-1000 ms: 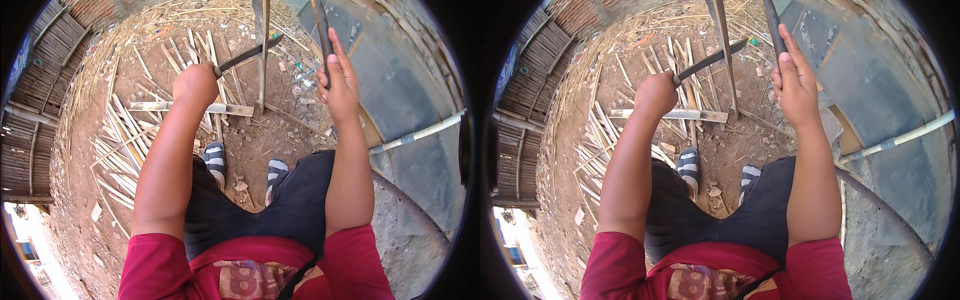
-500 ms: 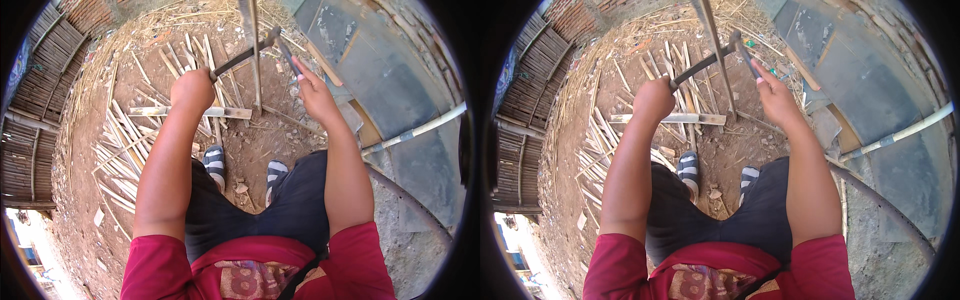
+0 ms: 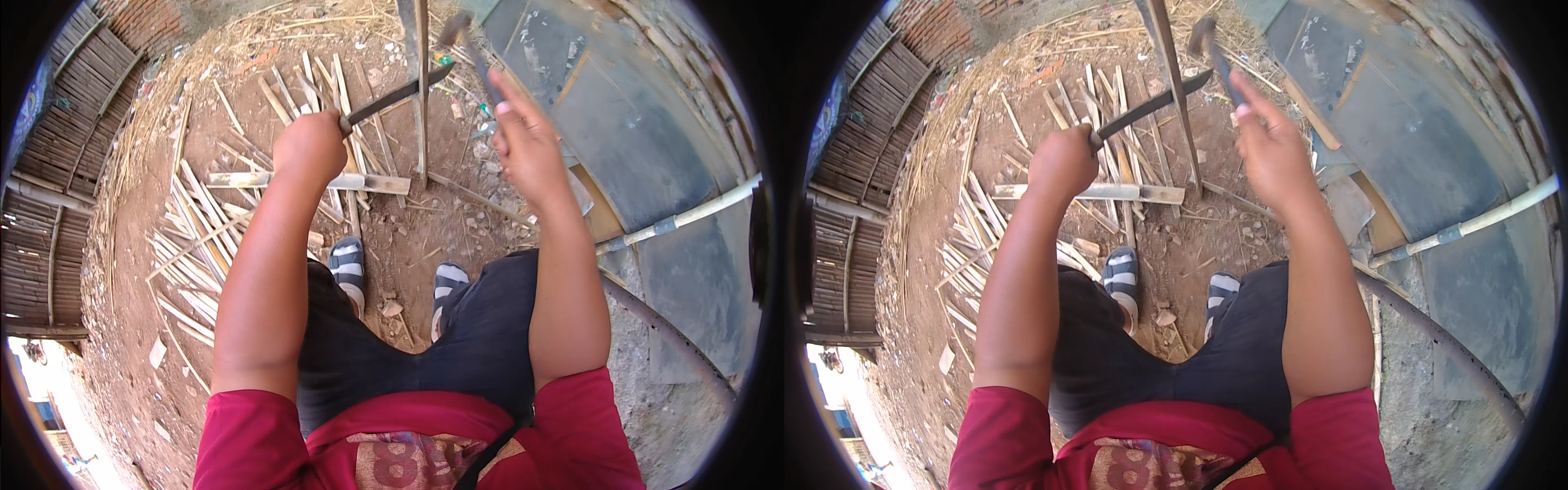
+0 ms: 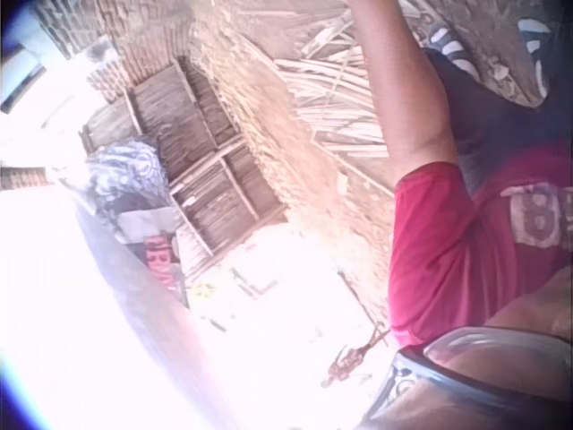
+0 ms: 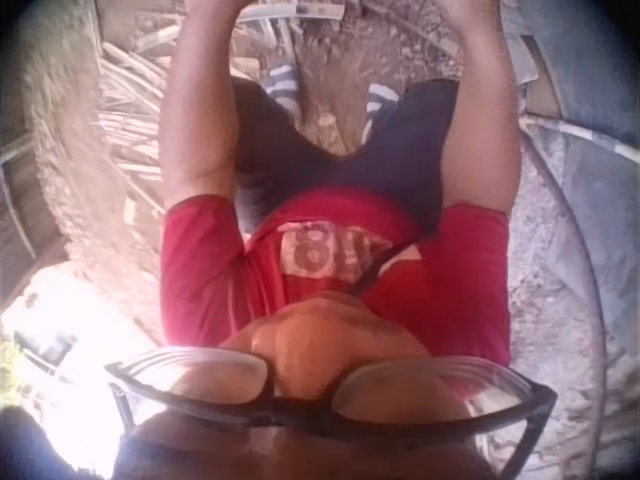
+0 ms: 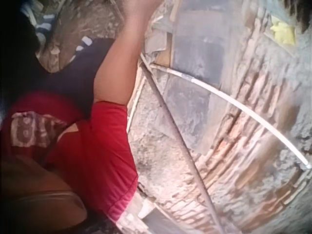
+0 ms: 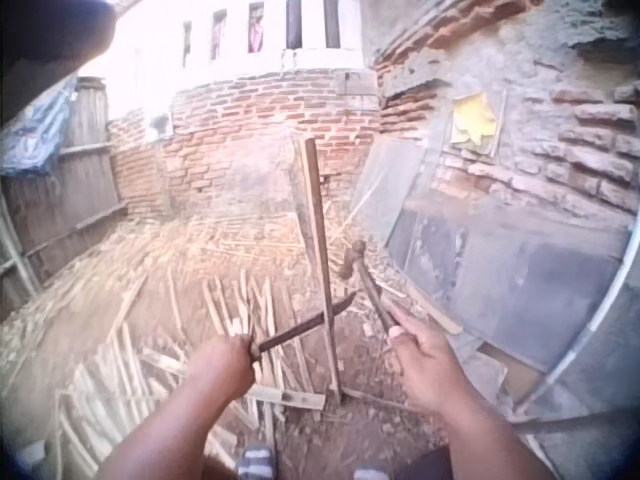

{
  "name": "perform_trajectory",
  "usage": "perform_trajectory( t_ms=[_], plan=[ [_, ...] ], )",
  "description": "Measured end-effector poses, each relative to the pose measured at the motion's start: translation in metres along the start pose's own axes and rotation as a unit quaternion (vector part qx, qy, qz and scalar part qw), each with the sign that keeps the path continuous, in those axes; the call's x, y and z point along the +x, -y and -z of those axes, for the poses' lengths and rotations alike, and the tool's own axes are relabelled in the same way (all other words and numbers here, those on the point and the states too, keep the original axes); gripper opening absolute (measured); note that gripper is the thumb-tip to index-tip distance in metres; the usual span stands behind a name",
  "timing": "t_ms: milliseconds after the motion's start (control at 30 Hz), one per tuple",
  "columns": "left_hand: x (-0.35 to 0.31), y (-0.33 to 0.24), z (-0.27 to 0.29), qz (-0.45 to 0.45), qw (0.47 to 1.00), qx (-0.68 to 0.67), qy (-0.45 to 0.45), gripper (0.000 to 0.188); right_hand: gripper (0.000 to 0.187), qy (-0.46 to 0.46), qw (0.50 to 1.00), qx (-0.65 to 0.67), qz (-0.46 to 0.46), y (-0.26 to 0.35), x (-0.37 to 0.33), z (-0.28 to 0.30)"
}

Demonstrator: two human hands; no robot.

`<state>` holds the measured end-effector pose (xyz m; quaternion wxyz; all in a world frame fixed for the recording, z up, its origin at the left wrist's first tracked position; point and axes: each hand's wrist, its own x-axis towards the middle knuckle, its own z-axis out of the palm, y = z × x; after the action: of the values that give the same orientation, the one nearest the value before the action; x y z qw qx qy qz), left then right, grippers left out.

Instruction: The person splits a piece of bamboo by placing a large knife blade against the end of the bamboo and repeatedly striking the back of the blade with a hammer.

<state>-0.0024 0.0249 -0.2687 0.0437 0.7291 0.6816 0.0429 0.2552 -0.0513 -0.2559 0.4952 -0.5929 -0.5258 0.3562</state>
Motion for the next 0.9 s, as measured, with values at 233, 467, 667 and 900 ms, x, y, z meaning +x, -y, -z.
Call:
perform_trajectory(
  t_ms=[233,467,667,900],
  plan=[
    [-0.001,-0.01,0.004,0.012,1.0,0.01,0.002,0.022,0.045,0.049,0.992,-0.096,-0.067,-0.03,0.02,0.006],
    [-0.001,-0.002,-0.001,0.003,1.0,0.005,0.004,0.026,0.045,-0.009,0.978,0.191,0.079,0.005,-0.003,0.015],
    [0.001,-0.005,0.002,0.004,1.0,0.002,-0.001,0.026,0.053,0.064,0.997,-0.03,0.007,-0.051,0.026,0.007],
    [-0.003,0.001,-0.004,-0.004,1.0,-0.029,-0.004,0.022,0.048,0.02,0.99,0.076,0.113,-0.015,0.008,0.002]
  ],
)
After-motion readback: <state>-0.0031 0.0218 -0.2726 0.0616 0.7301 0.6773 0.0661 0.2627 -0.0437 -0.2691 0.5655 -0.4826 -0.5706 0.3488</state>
